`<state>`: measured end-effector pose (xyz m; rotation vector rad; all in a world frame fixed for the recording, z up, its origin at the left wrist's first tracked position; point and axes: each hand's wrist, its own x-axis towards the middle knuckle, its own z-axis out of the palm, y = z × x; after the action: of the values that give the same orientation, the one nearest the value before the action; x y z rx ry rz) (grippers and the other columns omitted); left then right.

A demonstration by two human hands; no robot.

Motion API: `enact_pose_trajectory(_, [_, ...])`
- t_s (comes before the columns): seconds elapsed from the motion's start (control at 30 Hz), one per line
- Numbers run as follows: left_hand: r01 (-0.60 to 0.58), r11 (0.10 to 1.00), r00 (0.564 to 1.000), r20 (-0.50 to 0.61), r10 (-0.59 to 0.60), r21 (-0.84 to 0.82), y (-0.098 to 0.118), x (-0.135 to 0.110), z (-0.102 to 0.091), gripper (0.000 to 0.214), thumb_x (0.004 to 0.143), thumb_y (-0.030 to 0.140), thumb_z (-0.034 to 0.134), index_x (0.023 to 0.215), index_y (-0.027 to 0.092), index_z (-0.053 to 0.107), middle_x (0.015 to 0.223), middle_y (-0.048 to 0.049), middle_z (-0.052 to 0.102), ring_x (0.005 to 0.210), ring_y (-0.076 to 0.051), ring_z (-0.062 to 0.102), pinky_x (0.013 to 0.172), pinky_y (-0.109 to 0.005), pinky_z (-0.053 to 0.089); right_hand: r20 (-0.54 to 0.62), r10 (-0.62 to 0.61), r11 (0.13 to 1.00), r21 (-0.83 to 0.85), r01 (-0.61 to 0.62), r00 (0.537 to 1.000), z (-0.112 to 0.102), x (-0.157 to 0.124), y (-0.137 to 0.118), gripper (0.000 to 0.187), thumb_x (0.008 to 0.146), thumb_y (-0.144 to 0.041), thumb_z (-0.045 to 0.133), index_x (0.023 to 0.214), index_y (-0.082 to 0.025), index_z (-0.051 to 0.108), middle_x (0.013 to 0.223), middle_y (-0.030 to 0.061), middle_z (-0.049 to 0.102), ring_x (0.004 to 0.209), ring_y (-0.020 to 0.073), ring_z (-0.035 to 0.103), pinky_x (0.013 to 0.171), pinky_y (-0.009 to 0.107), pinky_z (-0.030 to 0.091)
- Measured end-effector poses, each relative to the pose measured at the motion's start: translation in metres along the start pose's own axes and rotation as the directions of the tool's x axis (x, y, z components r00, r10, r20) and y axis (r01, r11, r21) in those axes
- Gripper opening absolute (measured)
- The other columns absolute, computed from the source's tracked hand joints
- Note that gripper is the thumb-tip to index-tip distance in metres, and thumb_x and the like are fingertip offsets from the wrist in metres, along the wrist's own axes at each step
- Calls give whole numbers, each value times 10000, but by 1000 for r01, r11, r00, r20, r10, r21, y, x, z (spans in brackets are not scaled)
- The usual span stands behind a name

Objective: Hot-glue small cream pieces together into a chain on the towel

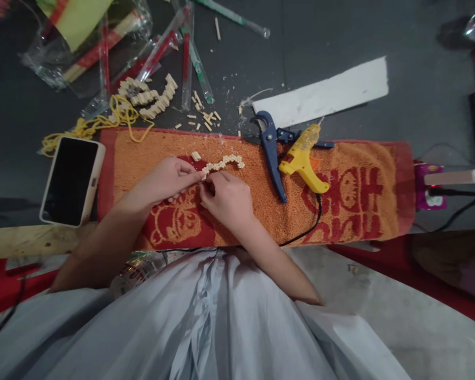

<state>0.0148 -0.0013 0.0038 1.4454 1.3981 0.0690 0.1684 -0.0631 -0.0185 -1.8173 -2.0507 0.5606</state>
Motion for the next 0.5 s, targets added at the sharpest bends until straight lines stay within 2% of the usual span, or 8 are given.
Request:
enact_pose_trajectory(0.13, [-16,1000,1000,6,16,4,-3,1,0,319,876,349,604,611,176,564,470,54,432,375,-83,402,421,-234,234,10,9,1000,-19,-9,1000,-2,3,0,79,894,-229,650,871,-184,711,887,62,758,802,212,678,650,289,401])
enact_pose_trajectory(0.4, [-118,993,993,-29,118,9,-10,6,2,379,836,393,619,543,177,513,464,48,423,433,-77,370,481,-245,231,9,-53,994,-96,54,999,0,3,-1,177,900,-193,536,835,-171,699,859,83,749,770,222,659,634,309,381])
enact_pose_trajectory(0.5, [-108,994,994,-24,108,7,-9,6,2,370,840,368,618,544,176,508,474,44,435,440,-76,384,489,-241,245,-4,-43,991,-127,42,999,3,3,-3,184,882,-191,528,825,-162,700,828,85,738,736,214,641,616,306,366])
